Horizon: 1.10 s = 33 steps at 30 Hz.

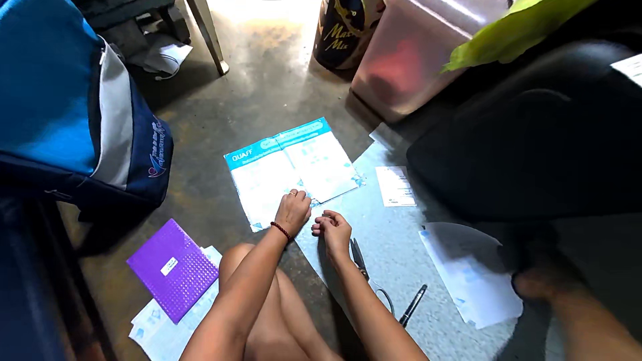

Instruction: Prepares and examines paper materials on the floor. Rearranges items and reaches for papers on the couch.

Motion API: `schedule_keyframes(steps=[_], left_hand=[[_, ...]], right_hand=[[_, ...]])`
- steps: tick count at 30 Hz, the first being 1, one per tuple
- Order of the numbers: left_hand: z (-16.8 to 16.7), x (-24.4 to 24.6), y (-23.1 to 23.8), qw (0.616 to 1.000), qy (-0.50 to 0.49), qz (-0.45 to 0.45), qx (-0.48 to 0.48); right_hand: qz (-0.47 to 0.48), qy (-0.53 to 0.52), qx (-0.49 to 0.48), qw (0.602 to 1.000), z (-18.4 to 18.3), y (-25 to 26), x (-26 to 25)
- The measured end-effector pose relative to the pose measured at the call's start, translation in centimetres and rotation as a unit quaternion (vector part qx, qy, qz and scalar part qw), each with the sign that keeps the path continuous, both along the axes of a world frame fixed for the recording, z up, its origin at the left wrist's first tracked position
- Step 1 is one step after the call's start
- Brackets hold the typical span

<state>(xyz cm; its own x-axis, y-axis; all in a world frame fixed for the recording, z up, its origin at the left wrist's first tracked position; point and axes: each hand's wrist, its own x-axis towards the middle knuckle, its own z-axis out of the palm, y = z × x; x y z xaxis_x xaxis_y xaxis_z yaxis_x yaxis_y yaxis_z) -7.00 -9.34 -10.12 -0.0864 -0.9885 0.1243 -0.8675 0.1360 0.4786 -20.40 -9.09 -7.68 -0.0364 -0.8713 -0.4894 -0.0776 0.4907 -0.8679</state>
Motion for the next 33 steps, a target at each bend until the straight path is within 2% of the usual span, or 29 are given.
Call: schedule_keyframes(steps=[3,6,9,13,18,22,26,29,33], left_hand=[[-0.6,0.0,0.1,0.999,0.0,-0.004,-0.044],[-0.2,0.0,0.2,1.0,0.007,-0.014,-0.009],[-0.6,-0.3,0.1,1.0,0.003,-0.004,-0.026],[-0.1,-0.4,-0.1,0.999,0.022,0.009,0.021],[0.7,-0.1,-0.1,0.997,0.061,0.025,0.045],[1.2,-0.2,-0.3,0.994,0.056,0.022,0.096],[1.6,-0.3,-0.4,0.989,0.074,0.022,0.124],[1.9,-0.1,-0.6,0.978,0.114,0.066,0.162],[3.1,0.0,-0.9,0.965,0.109,0.103,0.213]], right_hand=[[0.029,0.021,-0.011,0.999,-0.1,-0.1,0.2],[0.043,0.036,-0.009,0.998,-0.3,-0.3,0.5],[0.052,0.034,0.0,0.998,-0.4,-0.7,0.6],[0.053,0.032,0.003,0.998,-0.1,-0.8,0.6],[0.08,0.099,-0.063,0.99,-0.7,-0.9,0.6],[0.117,0.24,-0.162,0.95,-0.2,-1.9,0.3],[0.231,0.326,-0.273,0.875,-1.2,-4.2,-0.5],[0.324,0.359,-0.289,0.827,-1.4,-5.8,-0.8],[0.384,0.385,-0.281,0.791,-0.7,-7.4,-0.8]])
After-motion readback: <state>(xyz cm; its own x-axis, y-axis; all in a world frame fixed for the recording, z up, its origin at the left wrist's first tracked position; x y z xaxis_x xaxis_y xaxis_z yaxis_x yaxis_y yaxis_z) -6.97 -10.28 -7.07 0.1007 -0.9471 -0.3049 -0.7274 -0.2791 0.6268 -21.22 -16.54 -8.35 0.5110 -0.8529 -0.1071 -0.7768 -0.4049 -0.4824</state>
